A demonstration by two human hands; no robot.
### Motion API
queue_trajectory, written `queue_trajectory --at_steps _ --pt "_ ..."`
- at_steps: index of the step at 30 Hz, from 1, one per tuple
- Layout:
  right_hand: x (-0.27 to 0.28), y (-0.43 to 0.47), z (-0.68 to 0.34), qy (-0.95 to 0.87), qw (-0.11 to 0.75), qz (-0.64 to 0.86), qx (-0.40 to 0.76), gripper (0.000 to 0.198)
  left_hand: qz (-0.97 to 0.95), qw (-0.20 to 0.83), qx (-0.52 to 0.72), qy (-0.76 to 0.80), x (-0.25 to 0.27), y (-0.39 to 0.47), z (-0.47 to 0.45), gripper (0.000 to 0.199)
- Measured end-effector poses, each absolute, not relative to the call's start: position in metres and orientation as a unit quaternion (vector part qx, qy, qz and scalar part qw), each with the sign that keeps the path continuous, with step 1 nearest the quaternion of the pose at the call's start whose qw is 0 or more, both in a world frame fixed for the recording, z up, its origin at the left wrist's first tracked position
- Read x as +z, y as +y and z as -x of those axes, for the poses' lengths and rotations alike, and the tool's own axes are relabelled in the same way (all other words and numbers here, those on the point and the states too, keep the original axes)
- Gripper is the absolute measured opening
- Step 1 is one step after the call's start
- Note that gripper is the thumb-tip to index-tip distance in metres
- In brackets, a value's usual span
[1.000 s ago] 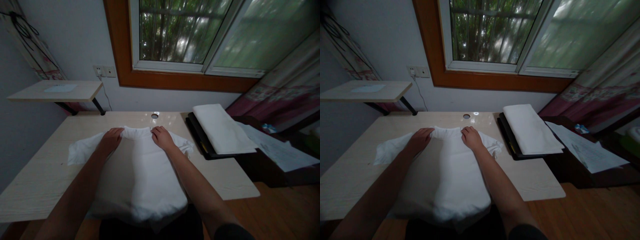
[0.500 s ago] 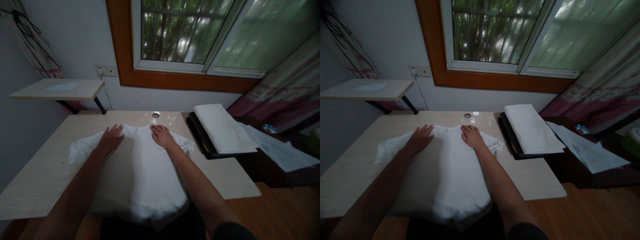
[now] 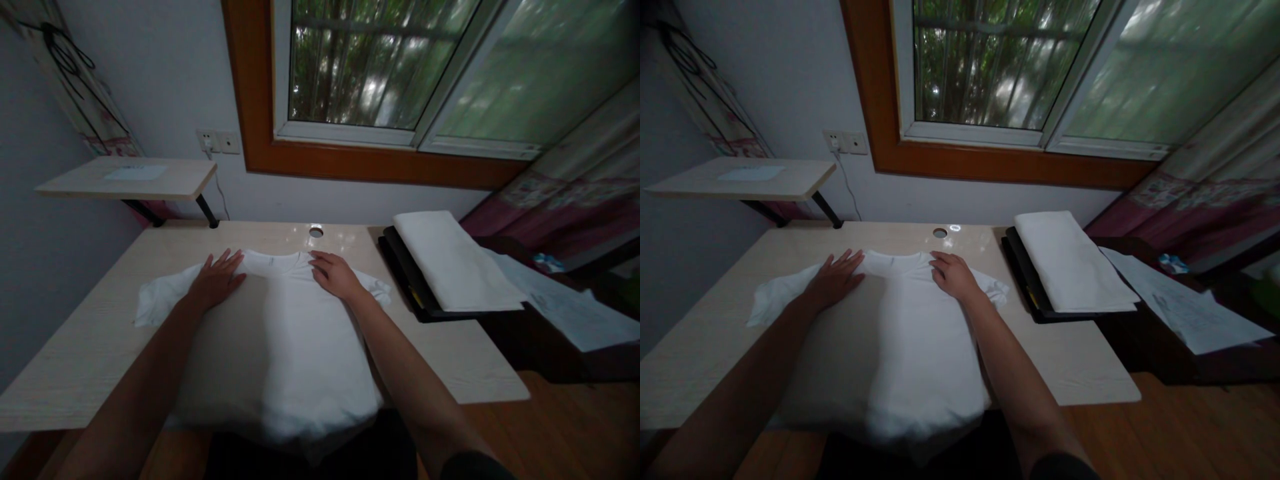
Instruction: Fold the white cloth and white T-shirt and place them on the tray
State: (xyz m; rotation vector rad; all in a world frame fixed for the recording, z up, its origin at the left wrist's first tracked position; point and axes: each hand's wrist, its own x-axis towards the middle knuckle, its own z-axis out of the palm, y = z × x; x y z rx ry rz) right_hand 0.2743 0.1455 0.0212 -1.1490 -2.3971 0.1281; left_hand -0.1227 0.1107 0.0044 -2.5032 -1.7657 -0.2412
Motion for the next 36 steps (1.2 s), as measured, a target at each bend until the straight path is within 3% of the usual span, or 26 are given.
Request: queue_trajectory --at_steps 5,10,17,24,36 --pt "0.027 0.137 -0.31 -0.849 0.298 0.433 0.062 0.026 0.806 0.035 -0.074 -0.586 0.002 0.112 0.141 0.063" --pt "0.023 0.118 -0.355 -0.85 0.272 0.448 0.051 0.018 0.798 0.036 -0.081 -0.597 0.0 0.115 0.151 0.063" --pt "0.012 0.109 -0.379 -0.843 0.236 0.482 0.025 0.029 0.796 0.048 -0.103 -0.594 -0.001 0.115 0.152 0.058" --pt "0.008 0.116 -0.376 -0.825 0.222 0.519 0.017 0.036 0.814 0.07 -0.178 -0.549 0.011 0.108 0.145 0.031" --pt "0.001 0.118 -0.388 -0.805 0.325 0.494 0.051 0.044 0.824 0.028 -0.226 -0.518 0.012 0.109 0.144 0.034"
